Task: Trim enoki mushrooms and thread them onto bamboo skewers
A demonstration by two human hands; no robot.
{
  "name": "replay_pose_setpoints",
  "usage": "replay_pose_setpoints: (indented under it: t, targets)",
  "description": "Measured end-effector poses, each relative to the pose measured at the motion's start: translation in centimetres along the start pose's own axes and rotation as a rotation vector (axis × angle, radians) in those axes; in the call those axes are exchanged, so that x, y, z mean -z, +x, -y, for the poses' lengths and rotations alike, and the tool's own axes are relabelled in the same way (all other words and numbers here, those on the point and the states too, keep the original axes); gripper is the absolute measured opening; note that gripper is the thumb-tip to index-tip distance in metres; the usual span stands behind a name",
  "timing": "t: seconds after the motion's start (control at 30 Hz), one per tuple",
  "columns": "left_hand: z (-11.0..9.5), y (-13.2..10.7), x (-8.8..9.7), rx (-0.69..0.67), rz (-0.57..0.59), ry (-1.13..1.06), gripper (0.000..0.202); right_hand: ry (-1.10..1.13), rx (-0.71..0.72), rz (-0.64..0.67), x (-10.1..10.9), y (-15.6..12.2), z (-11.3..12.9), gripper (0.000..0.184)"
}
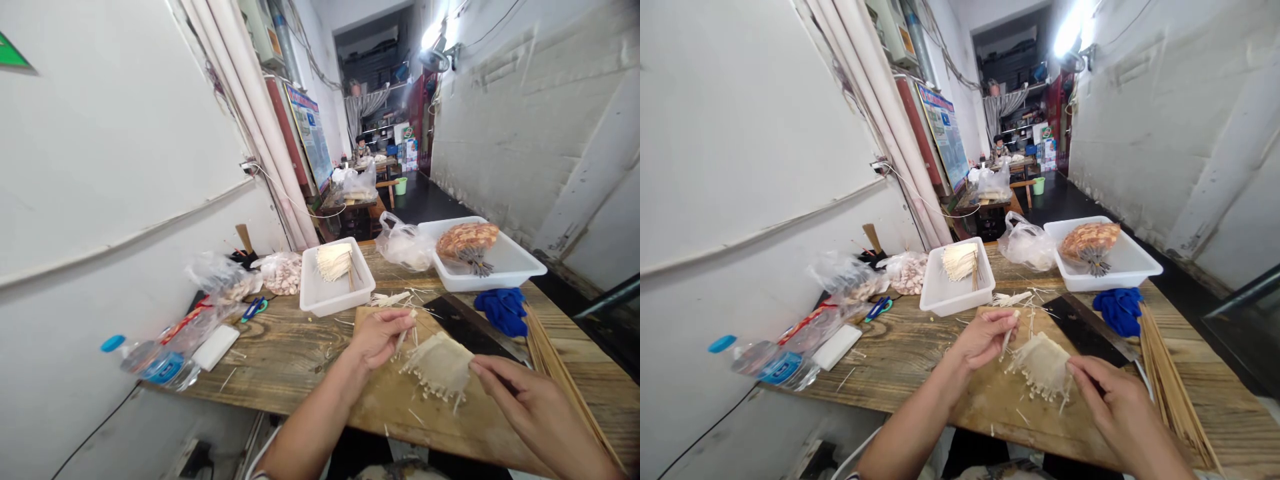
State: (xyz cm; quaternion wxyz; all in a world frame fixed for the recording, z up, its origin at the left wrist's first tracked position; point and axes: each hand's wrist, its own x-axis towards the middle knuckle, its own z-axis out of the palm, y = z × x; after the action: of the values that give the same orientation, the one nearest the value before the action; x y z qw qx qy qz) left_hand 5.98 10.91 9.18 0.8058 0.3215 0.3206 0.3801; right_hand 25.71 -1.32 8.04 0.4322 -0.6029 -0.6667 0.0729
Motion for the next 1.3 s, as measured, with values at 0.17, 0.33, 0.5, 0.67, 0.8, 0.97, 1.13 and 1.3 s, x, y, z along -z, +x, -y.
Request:
replay_pose_setpoints:
  t: [0.17,0.33,0.5,0.67,0.8,0.97,1.13,1.3]
  targets:
    - [-0.2,-0.3,-0.2,-0.03,0.002,0.022,0.038,0.01,-0.006,0.001,0.0,-0.2,-0.2,0.029]
    - [-0.6,-0.4,-0.2,-0.017,-0.002,0.07,0.04,0.051,0.001,0.004,0.5,0.0,0.3,0.027]
    - [0.2,-0.4,-1.0,0.019,0.011,0.143,0.038,0.107,-0.065,0.06,0.1,0.6,0.6,0.029]
    - [-0.3,-0.5,-1.0,-0.049,0.098,0.332,0.039,0.166,-0.124,0.121,0.1,1.5,0.4,0.031]
    - [-1.9,-0.5,-0.4,-0.259,0.063,0.457,0.048,0.199,-0.203,0.131,0.8,1.7,0.0,0.033]
    - [-0.3,0.4,-0.1,-0.157,0.299,0.55,0.048,0.193,-0.263,0.148,1.2,1.3,-0.9,0.036]
    - [2.7,1.4,0.2,-0.112,0.214,0.737,0.032,0.156,-0.261,0.157,1.0,1.0,-1.4,0.032]
    - [1.3,1.2,0.6,-0.21,0.361,0.832,0.078,0.102,-0.316,0.056,2.3,0.5,-2.1,0.031]
